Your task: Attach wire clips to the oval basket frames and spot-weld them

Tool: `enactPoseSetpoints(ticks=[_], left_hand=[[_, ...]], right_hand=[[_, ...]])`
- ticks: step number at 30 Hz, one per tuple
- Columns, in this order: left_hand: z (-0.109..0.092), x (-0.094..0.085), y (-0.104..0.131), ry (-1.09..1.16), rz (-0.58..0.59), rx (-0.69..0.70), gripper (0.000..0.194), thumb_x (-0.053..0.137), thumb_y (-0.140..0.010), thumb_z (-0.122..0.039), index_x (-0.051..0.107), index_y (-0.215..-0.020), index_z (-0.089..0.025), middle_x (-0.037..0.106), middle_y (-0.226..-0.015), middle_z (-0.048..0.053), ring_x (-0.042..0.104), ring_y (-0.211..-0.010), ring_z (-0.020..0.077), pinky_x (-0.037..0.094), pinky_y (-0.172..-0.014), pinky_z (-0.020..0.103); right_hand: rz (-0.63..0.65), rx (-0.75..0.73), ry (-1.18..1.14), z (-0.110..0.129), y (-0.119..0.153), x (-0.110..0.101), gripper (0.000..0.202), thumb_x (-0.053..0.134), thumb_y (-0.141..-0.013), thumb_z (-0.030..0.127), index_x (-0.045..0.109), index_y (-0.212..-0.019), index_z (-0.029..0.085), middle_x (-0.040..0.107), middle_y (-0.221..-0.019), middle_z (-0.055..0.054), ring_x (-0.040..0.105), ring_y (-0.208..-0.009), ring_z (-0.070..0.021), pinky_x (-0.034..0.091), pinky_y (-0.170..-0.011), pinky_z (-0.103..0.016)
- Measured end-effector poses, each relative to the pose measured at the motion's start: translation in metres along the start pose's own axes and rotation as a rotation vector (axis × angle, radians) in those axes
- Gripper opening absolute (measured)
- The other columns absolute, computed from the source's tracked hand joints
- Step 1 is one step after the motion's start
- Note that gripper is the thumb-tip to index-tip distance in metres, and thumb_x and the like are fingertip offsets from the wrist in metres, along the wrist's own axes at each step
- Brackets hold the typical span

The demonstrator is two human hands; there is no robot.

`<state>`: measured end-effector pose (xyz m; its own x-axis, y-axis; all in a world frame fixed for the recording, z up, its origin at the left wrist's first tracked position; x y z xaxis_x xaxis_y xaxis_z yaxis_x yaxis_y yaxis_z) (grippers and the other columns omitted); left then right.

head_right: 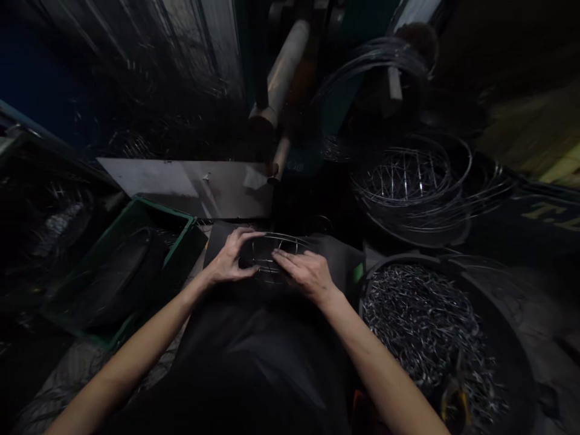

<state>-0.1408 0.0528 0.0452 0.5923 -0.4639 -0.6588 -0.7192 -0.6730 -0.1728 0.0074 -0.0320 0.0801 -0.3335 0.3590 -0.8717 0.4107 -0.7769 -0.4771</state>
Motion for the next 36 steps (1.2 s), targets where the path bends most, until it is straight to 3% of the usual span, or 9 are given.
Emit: enactPoseSetpoints(ticks=[4,11,16,24,31,36], left_hand=[[0.001,-0.002,-0.010,0.040,-0.112,0.027,0.058,0.065,-0.068,-0.022,0.046,-0.123,-0.023,0.048,-0.113,0.007,0.048,-0.109,0.0228,0.040,-0.097,0.039],[-0.003,-0.015,-0.033,0.045,-0.290,0.084,0.052,0.066,-0.068,-0.020,0.049,-0.117,-0.021,0.049,-0.106,0.006,0.052,-0.103,0.0212,0.045,-0.090,0.036],[0.004,-0.014,-0.041,0.048,-0.318,0.045,0.054,0.066,-0.068,-0.019,0.049,-0.119,-0.022,0.048,-0.109,0.006,0.051,-0.105,0.0210,0.045,-0.092,0.036],[0.012,-0.016,-0.049,0.125,-0.309,0.092,0.054,0.069,-0.066,-0.020,0.051,-0.117,-0.020,0.050,-0.109,0.008,0.052,-0.105,0.0213,0.044,-0.091,0.036],[0.016,-0.018,-0.045,0.146,-0.418,0.088,0.053,0.069,-0.065,-0.018,0.052,-0.115,-0.021,0.051,-0.106,0.006,0.053,-0.103,0.0206,0.045,-0.089,0.035],[0.018,-0.017,-0.046,0.137,-0.383,0.107,0.056,0.069,-0.064,-0.015,0.051,-0.116,-0.022,0.049,-0.108,0.006,0.053,-0.104,0.0203,0.045,-0.090,0.034]], right_hand=[[0.000,-0.105,-0.013,-0.014,0.001,0.001,0.033,0.052,-0.087,0.017,0.059,-0.119,0.023,0.065,-0.113,-0.005,0.065,-0.076,-0.0077,0.042,-0.059,-0.022],[-0.082,-0.298,0.126,-0.031,-0.023,-0.008,0.037,0.048,-0.087,0.008,0.058,-0.120,0.020,0.064,-0.115,-0.007,0.062,-0.066,-0.0071,0.043,-0.058,-0.024],[-0.097,-0.371,0.248,-0.035,-0.033,-0.010,0.030,0.049,-0.086,0.006,0.064,-0.109,0.017,0.064,-0.114,-0.007,0.061,-0.065,-0.0068,0.043,-0.057,-0.025],[-0.084,-0.355,0.243,-0.045,-0.030,-0.005,0.026,0.053,-0.085,0.011,0.064,-0.108,0.017,0.063,-0.116,-0.007,0.061,-0.069,-0.0071,0.043,-0.059,-0.024],[-0.152,-0.359,0.254,-0.040,-0.039,-0.012,0.021,0.053,-0.084,0.008,0.066,-0.100,0.012,0.068,-0.107,-0.008,0.060,-0.065,-0.0062,0.042,-0.058,-0.023],[-0.134,-0.372,0.222,-0.039,-0.041,-0.013,0.022,0.052,-0.085,0.007,0.066,-0.100,0.014,0.068,-0.107,-0.007,0.060,-0.068,-0.0058,0.041,-0.058,-0.023]])
Point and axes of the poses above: each hand's wrist, its own y-axis away from the middle knuckle, its own x-axis out of the palm, z = x × y, the point moved 6 cm from there along -y, towards the middle knuckle
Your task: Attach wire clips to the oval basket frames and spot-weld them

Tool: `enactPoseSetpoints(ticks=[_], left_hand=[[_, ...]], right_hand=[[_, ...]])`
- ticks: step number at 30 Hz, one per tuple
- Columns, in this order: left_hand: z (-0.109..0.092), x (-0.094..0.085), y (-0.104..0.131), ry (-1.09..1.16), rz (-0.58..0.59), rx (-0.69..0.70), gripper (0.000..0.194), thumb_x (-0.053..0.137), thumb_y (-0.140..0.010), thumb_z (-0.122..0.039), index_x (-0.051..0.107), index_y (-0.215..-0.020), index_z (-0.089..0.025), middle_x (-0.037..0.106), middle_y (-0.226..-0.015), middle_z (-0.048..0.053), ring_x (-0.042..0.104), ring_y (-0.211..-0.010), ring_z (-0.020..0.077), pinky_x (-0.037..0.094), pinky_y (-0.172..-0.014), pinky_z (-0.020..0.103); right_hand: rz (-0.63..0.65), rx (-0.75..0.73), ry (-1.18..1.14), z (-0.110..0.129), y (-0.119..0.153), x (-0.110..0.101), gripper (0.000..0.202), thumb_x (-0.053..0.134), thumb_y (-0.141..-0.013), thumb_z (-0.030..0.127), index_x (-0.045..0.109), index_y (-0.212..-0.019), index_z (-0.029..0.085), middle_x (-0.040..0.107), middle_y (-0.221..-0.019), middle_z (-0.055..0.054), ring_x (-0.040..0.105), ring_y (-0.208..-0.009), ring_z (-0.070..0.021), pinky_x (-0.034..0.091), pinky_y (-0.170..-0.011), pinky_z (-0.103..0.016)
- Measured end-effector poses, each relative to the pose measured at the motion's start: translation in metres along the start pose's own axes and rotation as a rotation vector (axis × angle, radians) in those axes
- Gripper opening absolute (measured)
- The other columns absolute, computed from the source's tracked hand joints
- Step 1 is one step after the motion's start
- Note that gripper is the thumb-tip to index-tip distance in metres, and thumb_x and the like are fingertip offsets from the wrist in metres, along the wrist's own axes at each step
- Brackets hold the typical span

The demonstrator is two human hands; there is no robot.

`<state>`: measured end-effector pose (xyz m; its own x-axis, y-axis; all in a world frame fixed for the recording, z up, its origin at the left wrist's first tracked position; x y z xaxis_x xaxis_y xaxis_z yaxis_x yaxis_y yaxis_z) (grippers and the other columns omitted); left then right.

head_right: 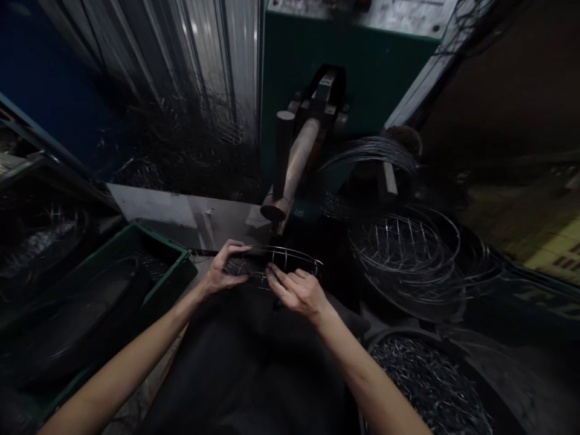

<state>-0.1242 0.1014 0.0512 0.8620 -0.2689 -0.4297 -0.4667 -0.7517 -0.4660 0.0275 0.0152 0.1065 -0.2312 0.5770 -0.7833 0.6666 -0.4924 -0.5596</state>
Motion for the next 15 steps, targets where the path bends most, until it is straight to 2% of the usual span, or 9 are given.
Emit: enactPoseSetpoints(ticks=[4,9,15], left_hand=[[-0.0015,0.0023,-0.0011,0.004,0.023,0.013,0.055,0.069,-0.066,-0.016,0.050,-0.118,-0.022,0.048,-0.109,0.006,0.052,-0.104,0.0207,0.045,-0.091,0.035],[-0.0046,0.0031,-0.0043,0.002,0.054,0.045,0.054,0.069,-0.067,-0.017,0.050,-0.117,-0.021,0.048,-0.109,0.007,0.051,-0.105,0.0215,0.044,-0.091,0.036],[-0.0031,0.0021,-0.0103,0.039,0.030,0.036,0.052,0.069,-0.065,-0.018,0.048,-0.113,-0.019,0.051,-0.105,0.007,0.053,-0.101,0.0212,0.045,-0.088,0.035]], right_hand=[[-0.010,0.003,-0.022,-0.0013,0.0015,-0.0019,0.021,0.051,-0.086,0.006,0.067,-0.096,0.014,0.069,-0.103,-0.007,0.059,-0.063,-0.0051,0.040,-0.056,-0.022],[0.022,0.000,-0.045,-0.0036,0.0050,0.0005,0.022,0.054,-0.084,0.007,0.065,-0.101,0.013,0.067,-0.108,-0.008,0.057,-0.059,-0.0053,0.040,-0.055,-0.024],[0.021,0.003,-0.026,-0.0077,0.0051,0.0026,0.020,0.055,-0.084,0.009,0.066,-0.099,0.016,0.067,-0.109,-0.005,0.057,-0.061,-0.0042,0.040,-0.056,-0.022]])
Point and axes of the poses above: each hand's wrist, its own y-axis away from the middle knuckle, its own x-axis out of the palm, z = x × y, the point moved 6 cm from there along -y, towards the middle knuckle
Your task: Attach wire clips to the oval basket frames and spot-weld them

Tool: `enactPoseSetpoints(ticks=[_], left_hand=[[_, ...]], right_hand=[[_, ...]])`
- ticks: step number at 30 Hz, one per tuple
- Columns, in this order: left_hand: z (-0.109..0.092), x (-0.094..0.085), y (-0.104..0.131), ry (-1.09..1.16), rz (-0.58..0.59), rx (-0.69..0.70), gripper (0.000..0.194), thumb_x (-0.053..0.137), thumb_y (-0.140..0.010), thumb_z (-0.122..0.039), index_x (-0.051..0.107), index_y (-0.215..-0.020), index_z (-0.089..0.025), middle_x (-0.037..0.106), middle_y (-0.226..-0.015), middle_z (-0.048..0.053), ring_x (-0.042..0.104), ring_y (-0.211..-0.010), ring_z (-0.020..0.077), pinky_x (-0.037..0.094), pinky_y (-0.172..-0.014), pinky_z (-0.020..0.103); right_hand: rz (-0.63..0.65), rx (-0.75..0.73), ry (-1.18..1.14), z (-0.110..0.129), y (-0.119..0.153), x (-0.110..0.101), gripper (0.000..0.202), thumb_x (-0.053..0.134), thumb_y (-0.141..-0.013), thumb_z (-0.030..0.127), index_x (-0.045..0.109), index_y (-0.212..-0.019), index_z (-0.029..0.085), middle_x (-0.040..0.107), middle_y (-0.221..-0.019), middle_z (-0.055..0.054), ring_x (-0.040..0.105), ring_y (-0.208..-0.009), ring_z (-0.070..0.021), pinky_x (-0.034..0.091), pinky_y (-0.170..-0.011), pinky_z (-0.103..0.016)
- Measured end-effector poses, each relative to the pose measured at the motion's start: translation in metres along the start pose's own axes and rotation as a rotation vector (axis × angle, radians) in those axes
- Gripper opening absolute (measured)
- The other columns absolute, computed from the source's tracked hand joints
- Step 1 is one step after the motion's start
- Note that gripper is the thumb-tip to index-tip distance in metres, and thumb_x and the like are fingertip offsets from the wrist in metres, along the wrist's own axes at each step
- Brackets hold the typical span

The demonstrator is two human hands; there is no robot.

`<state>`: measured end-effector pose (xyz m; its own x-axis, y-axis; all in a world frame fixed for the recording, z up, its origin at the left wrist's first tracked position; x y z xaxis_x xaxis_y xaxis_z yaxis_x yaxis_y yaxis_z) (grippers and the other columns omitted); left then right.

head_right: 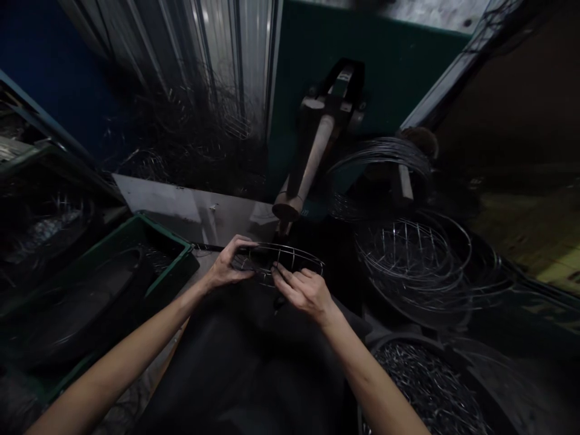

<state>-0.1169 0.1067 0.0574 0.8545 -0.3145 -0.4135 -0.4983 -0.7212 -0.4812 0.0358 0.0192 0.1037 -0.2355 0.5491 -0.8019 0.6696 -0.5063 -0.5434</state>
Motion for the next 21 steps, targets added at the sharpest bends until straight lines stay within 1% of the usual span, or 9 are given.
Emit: enactPoseSetpoints(ticks=[3,6,9,14,18,21], left_hand=[[0.003,0.000,-0.005,0.010,-0.018,-0.006,0.051,0.070,-0.065,-0.020,0.047,-0.111,-0.018,0.053,-0.104,0.007,0.054,-0.100,0.0211,0.045,-0.087,0.035],[0.006,-0.001,-0.011,0.014,-0.026,0.031,0.050,0.070,-0.065,-0.021,0.047,-0.109,-0.018,0.052,-0.104,0.007,0.054,-0.100,0.0207,0.045,-0.087,0.035],[0.010,0.001,-0.014,0.004,-0.031,0.069,0.049,0.070,-0.064,-0.021,0.047,-0.108,-0.018,0.052,-0.103,0.007,0.053,-0.100,0.0211,0.045,-0.087,0.036],[0.017,0.002,-0.013,0.000,-0.043,0.076,0.050,0.070,-0.064,-0.021,0.047,-0.109,-0.018,0.052,-0.104,0.007,0.053,-0.101,0.0215,0.045,-0.088,0.037],[0.020,0.002,-0.018,0.009,-0.042,0.066,0.051,0.070,-0.064,-0.021,0.048,-0.109,-0.018,0.052,-0.105,0.008,0.052,-0.104,0.0222,0.044,-0.090,0.037],[0.020,0.003,-0.023,0.013,-0.031,0.085,0.050,0.071,-0.064,-0.021,0.048,-0.108,-0.018,0.051,-0.104,0.008,0.053,-0.103,0.0222,0.044,-0.090,0.037]], right_hand=[[-0.009,0.007,-0.011,-0.005,0.002,0.003,0.021,0.059,-0.082,0.009,0.065,-0.102,0.016,0.066,-0.111,-0.005,0.058,-0.062,-0.0041,0.041,-0.056,-0.022],[0.003,0.013,-0.012,-0.010,0.005,0.010,0.024,0.060,-0.081,0.010,0.064,-0.105,0.016,0.065,-0.114,-0.004,0.059,-0.066,-0.0045,0.041,-0.057,-0.023],[0.015,0.011,0.004,-0.013,0.007,0.016,0.026,0.060,-0.082,0.011,0.063,-0.107,0.017,0.064,-0.116,-0.004,0.058,-0.064,-0.0045,0.042,-0.058,-0.023],[-0.023,0.001,0.027,-0.015,0.005,0.016,0.024,0.058,-0.083,0.012,0.064,-0.106,0.019,0.065,-0.113,-0.003,0.059,-0.064,-0.0045,0.042,-0.058,-0.022],[-0.017,0.002,0.031,-0.019,0.002,0.018,0.027,0.056,-0.084,0.012,0.064,-0.108,0.020,0.065,-0.113,-0.004,0.058,-0.062,-0.0046,0.041,-0.058,-0.023],[-0.022,0.005,0.033,-0.020,-0.001,0.019,0.028,0.057,-0.083,0.011,0.063,-0.110,0.018,0.065,-0.113,-0.006,0.058,-0.063,-0.0056,0.041,-0.058,-0.023]])
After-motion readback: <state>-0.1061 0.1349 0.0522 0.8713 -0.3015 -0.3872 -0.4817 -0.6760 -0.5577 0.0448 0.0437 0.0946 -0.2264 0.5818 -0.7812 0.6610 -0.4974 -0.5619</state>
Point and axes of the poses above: each hand's wrist, its own y-axis away from the middle knuckle, its own x-axis out of the palm, z = x × y, the point moved 6 cm from there along -y, towards the middle knuckle
